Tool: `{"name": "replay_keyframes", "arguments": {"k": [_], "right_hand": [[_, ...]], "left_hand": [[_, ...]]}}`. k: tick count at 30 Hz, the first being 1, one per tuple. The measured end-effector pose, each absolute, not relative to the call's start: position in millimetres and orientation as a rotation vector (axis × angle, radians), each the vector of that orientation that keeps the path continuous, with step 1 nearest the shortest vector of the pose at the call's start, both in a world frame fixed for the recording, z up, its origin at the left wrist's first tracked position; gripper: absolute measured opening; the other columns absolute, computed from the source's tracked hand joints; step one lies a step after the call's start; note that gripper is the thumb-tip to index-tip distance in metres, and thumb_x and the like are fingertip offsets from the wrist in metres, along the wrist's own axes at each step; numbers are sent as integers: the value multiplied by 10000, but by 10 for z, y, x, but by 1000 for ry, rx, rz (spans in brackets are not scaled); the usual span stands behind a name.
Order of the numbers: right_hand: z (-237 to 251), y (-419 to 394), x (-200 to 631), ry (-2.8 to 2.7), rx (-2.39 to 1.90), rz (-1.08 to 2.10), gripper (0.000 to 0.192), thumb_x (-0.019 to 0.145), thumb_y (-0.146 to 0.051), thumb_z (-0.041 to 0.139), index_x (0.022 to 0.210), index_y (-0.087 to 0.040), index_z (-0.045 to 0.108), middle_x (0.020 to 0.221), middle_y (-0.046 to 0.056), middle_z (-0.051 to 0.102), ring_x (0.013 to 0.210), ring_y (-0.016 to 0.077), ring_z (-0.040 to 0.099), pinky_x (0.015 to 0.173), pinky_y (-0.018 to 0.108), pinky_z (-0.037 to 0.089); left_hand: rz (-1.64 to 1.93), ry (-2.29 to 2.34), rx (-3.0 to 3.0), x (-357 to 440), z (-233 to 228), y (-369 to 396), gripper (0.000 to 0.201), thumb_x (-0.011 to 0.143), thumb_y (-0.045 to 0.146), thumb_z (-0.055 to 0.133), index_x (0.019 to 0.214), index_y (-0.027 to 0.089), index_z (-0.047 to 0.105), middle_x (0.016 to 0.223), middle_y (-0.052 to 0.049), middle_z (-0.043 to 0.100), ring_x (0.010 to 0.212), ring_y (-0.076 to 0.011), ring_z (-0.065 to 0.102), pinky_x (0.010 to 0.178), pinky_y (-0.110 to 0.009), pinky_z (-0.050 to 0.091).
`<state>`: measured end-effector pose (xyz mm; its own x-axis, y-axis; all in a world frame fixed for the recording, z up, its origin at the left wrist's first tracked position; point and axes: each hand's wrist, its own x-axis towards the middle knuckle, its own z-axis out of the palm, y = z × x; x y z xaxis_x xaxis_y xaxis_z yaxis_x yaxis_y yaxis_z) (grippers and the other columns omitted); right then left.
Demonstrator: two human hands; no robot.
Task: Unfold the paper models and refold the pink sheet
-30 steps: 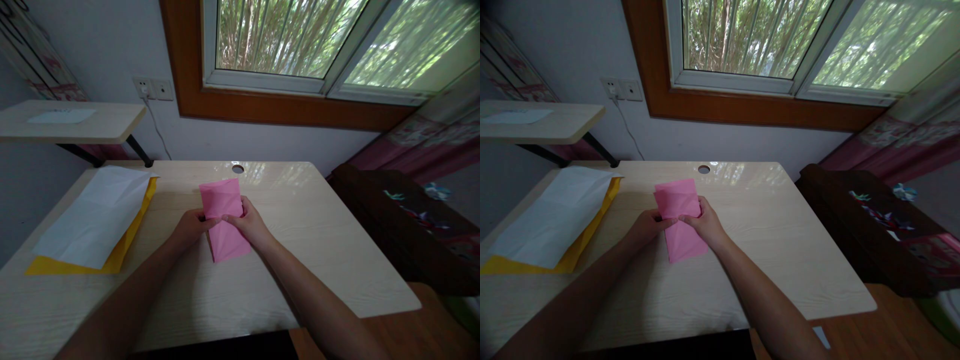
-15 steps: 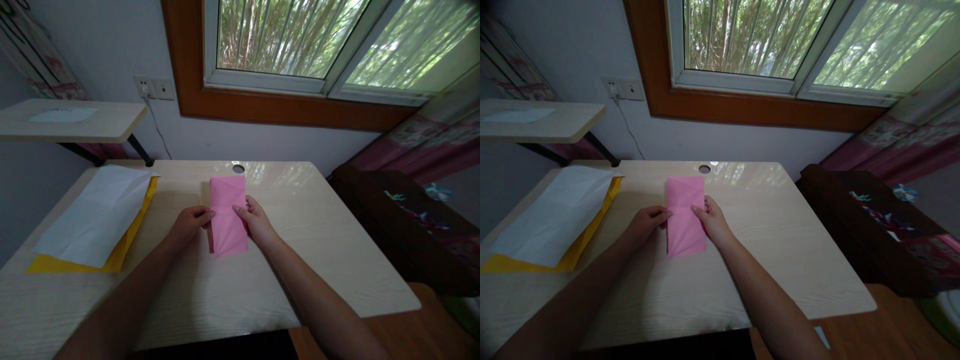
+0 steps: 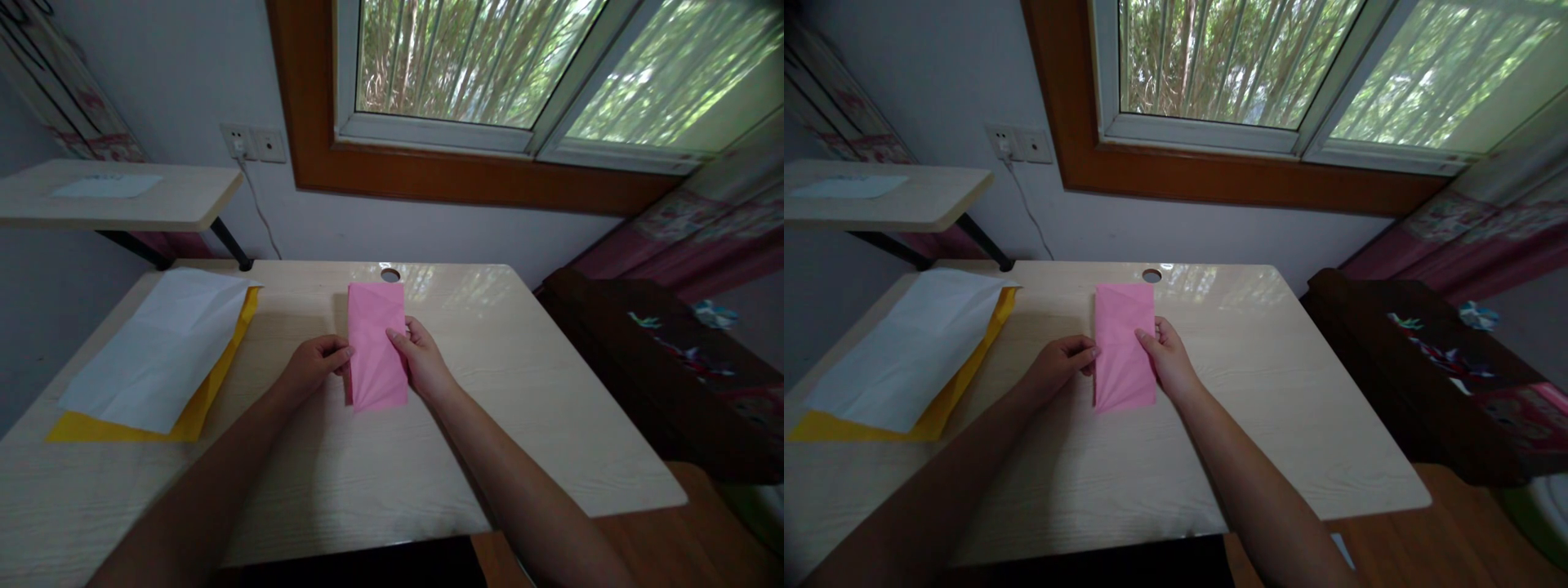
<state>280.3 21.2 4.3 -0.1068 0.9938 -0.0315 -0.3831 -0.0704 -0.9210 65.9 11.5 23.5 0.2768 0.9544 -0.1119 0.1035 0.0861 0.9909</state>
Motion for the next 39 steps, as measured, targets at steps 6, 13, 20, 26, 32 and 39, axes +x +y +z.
{"name": "replay_keyframes", "arguments": {"k": [6, 13, 20, 26, 32, 39], "right_hand": [[50, 223, 2803, -916, -901, 1434, 380, 785, -438, 812, 1022, -254, 579, 947, 1, 744, 787, 189, 701, 764, 345, 593], [39, 193, 2784, -1043, -944, 1439, 588, 693, -347, 889, 1155, -290, 531, 1074, 5, 721, 946, 211, 689, 853, 374, 576], [7, 209, 2800, -1162, -1037, 1279, 592, 672, -337, 896, 1143, -253, 548, 1118, 21, 676, 1032, 223, 640, 922, 374, 526], [10, 200, 2793, -1198, -1049, 1260, 598, 687, -345, 884, 1165, -250, 537, 1138, 30, 670, 1028, 224, 636, 927, 385, 523], [-4, 207, 2796, -1187, -1027, 1265, 584, 693, -354, 876, 1160, -261, 539, 1126, 30, 673, 1016, 222, 643, 907, 390, 539], [15, 217, 2799, -1103, -1010, 1220, 520, 708, -336, 863, 1110, -258, 543, 1066, 18, 688, 950, 207, 652, 842, 363, 555]], "left_hand": [[770, 1095, 1477, 652, 203, 102, 275, 814, 427, 697, 743, 161, 704, 657, -2, 644, 616, -138, 583, 634, -260, 457], [832, 1161, 1348, 663, 177, 121, 264, 809, 424, 704, 776, 163, 700, 684, -4, 680, 600, -137, 629, 629, -254, 515], [839, 1115, 1377, 670, 171, 120, 275, 851, 432, 673, 770, 169, 676, 665, 8, 667, 596, -120, 625, 621, -235, 509], [835, 1130, 1378, 659, 181, 120, 299, 853, 434, 673, 716, 169, 645, 614, 14, 644, 549, -108, 594, 576, -221, 478], [850, 1141, 1333, 674, 198, 125, 299, 849, 430, 670, 712, 165, 647, 590, 13, 638, 515, -104, 595, 557, -221, 483], [704, 1012, 1327, 674, 208, 92, 292, 823, 444, 719, 802, 167, 631, 637, 3, 674, 554, -125, 657, 549, -223, 513]]}}
